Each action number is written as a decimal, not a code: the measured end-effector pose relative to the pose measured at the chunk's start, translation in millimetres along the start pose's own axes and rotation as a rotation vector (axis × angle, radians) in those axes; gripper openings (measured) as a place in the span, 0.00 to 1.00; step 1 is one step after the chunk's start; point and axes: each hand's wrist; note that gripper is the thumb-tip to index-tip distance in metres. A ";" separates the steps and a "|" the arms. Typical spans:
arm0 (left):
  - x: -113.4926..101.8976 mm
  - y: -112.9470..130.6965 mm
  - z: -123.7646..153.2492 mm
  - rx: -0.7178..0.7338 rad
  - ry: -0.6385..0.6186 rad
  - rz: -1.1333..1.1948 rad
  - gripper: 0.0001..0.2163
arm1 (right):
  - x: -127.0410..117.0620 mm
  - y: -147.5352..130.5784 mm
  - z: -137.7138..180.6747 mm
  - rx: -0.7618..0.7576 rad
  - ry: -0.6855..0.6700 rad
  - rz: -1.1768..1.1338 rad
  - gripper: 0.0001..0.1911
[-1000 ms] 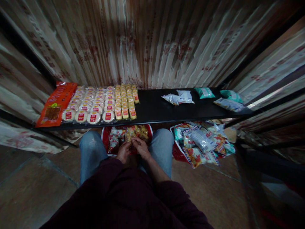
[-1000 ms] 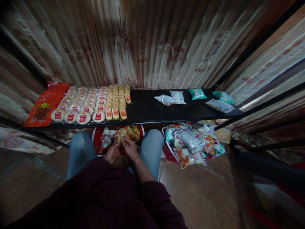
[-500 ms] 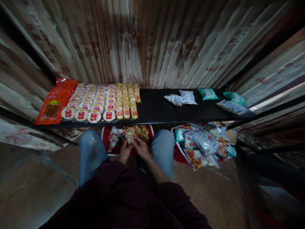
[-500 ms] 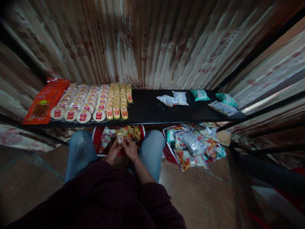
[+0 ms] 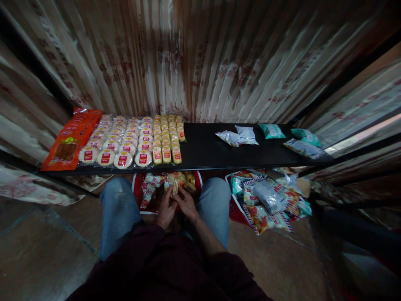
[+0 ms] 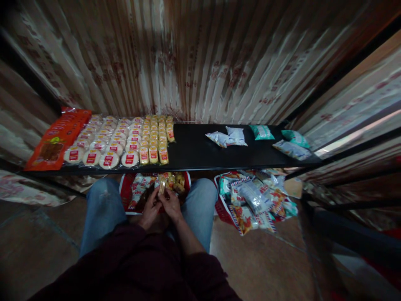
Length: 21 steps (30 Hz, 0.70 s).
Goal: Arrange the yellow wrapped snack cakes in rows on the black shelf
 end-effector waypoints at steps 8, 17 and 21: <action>3.2 10.1 3.9 0.214 0.021 -0.233 0.22 | -7.7 -2.1 3.9 0.028 0.151 -0.088 0.19; 17.8 28.6 7.9 0.321 0.024 -0.318 0.19 | -16.7 -11.5 6.8 0.045 0.295 -0.270 0.27; 22.4 34.4 7.7 0.378 -0.024 -0.309 0.20 | -22.3 -15.8 8.4 0.030 0.385 -0.263 0.30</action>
Point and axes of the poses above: each hand's wrist, its own z-axis away from the middle knuckle, its own x-axis out of the palm, y = z × x
